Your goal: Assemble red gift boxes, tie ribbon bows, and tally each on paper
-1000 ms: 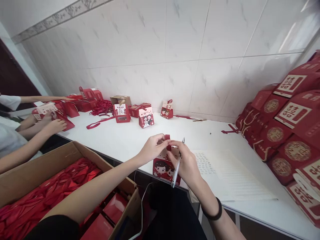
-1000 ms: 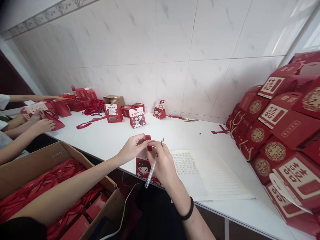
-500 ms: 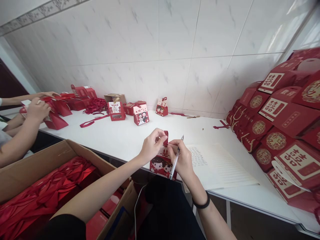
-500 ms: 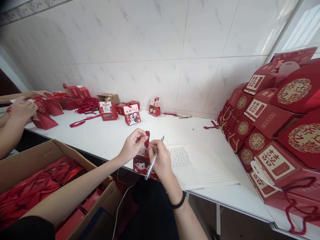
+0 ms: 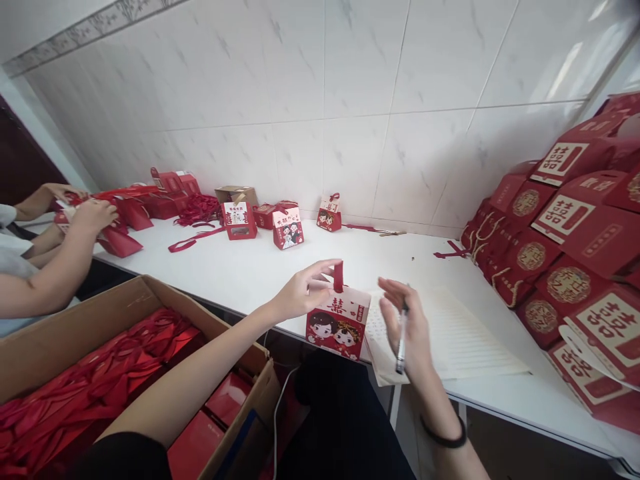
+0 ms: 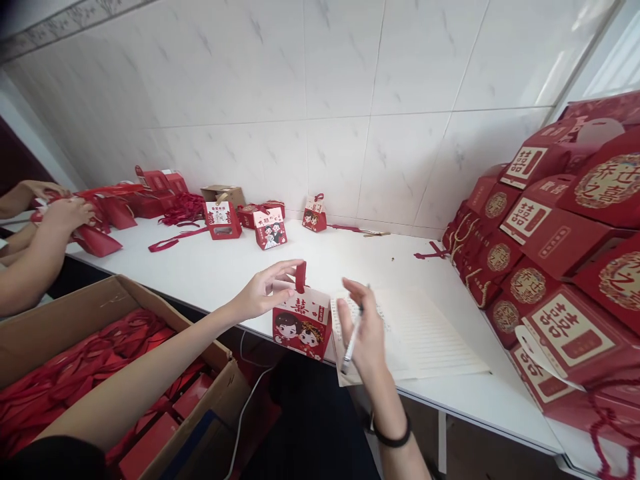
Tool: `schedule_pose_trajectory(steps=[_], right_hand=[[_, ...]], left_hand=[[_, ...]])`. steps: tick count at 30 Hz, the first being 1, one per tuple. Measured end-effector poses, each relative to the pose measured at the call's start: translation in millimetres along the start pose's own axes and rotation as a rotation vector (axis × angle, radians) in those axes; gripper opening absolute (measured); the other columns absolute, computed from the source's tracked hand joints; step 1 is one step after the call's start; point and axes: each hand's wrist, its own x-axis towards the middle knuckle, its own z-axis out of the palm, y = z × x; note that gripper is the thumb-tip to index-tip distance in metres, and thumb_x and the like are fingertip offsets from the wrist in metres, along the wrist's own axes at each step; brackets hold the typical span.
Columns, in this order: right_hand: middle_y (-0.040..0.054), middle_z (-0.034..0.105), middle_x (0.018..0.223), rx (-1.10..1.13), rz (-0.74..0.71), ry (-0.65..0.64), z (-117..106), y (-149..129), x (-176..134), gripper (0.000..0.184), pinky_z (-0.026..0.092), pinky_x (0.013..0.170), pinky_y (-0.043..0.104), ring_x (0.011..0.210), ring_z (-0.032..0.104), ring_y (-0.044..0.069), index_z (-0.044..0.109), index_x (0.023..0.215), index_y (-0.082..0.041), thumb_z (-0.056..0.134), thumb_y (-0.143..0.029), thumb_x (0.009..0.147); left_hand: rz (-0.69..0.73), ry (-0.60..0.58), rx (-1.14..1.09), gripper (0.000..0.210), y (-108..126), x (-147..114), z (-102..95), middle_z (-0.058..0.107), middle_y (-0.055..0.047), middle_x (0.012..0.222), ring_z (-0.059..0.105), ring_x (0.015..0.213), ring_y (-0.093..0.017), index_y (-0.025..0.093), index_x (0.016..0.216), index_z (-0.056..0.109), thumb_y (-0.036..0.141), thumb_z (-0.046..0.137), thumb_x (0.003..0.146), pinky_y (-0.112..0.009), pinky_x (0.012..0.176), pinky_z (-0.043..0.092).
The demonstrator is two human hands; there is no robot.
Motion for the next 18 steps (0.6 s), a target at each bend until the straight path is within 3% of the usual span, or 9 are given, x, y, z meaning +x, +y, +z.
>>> schedule_pose_trajectory(steps=[4, 8, 11, 14, 16, 18], right_hand=[[0.0115, 0.064, 0.105, -0.399, 0.131, -0.028, -54.6, 38.5, -15.9, 0.039, 0.051, 0.078, 0.041, 0.095, 0.061, 0.030, 0.057, 0.103, -0.020, 0.045, -0.052, 0.085], [0.0126, 0.064, 0.102, -0.607, 0.175, -0.136, -90.2, 76.3, -34.3, 0.045, 0.052, 0.075, 0.042, 0.094, 0.062, 0.032, 0.057, 0.099, -0.019, 0.038, -0.056, 0.082], [0.0117, 0.064, 0.102, -0.663, 0.160, -0.233, -95.9, 90.8, -42.3, 0.042, 0.051, 0.076, 0.043, 0.093, 0.061, 0.031, 0.057, 0.098, -0.019, 0.036, -0.052, 0.083], [0.0117, 0.064, 0.103, -0.677, 0.120, -0.249, -94.4, 93.2, -43.7, 0.041, 0.051, 0.078, 0.043, 0.093, 0.061, 0.031, 0.056, 0.098, -0.019, 0.036, -0.051, 0.083], [0.0111, 0.064, 0.101, -0.688, 0.129, -0.243, -94.9, 92.8, -43.7, 0.043, 0.051, 0.077, 0.045, 0.093, 0.061, 0.032, 0.056, 0.097, -0.019, 0.036, -0.053, 0.081], [0.0097, 0.065, 0.099, -0.705, 0.148, -0.234, -98.3, 94.8, -45.0, 0.044, 0.052, 0.075, 0.046, 0.092, 0.061, 0.034, 0.056, 0.098, -0.021, 0.036, -0.056, 0.081]], left_hand=[[-0.038, -0.024, -0.087, 0.081, -18.4, -13.2, -5.6, 0.051, -0.013, 0.124, 0.057, 0.104, -0.021, 0.024, 0.143, 0.012, 0.026, 0.061, 0.078, -0.036, 0.091, 0.045], [-0.114, -0.139, -0.077, 0.078, -39.3, -29.2, -8.2, 0.046, -0.015, 0.133, 0.046, 0.120, -0.027, 0.018, 0.139, 0.026, 0.029, 0.067, 0.073, -0.041, 0.102, 0.036], [-0.186, -0.184, -0.001, 0.065, -44.7, -37.0, -7.5, 0.047, -0.013, 0.134, 0.046, 0.122, -0.028, 0.017, 0.129, 0.043, 0.032, 0.069, 0.071, -0.041, 0.103, 0.035], [-0.263, -0.160, -0.024, 0.060, -41.2, -42.7, -7.7, 0.052, -0.013, 0.130, 0.052, 0.116, -0.026, 0.017, 0.125, 0.048, 0.032, 0.069, 0.071, -0.040, 0.100, 0.039], [-0.294, -0.099, -0.065, 0.059, -37.0, -48.1, -11.2, 0.054, -0.012, 0.128, 0.055, 0.113, -0.025, 0.017, 0.123, 0.049, 0.031, 0.070, 0.070, -0.038, 0.097, 0.042], [-0.315, 0.034, -0.108, 0.056, -32.4, -56.9, -18.8, 0.055, -0.011, 0.126, 0.056, 0.111, -0.025, 0.017, 0.119, 0.052, 0.030, 0.071, 0.068, -0.037, 0.094, 0.044]])
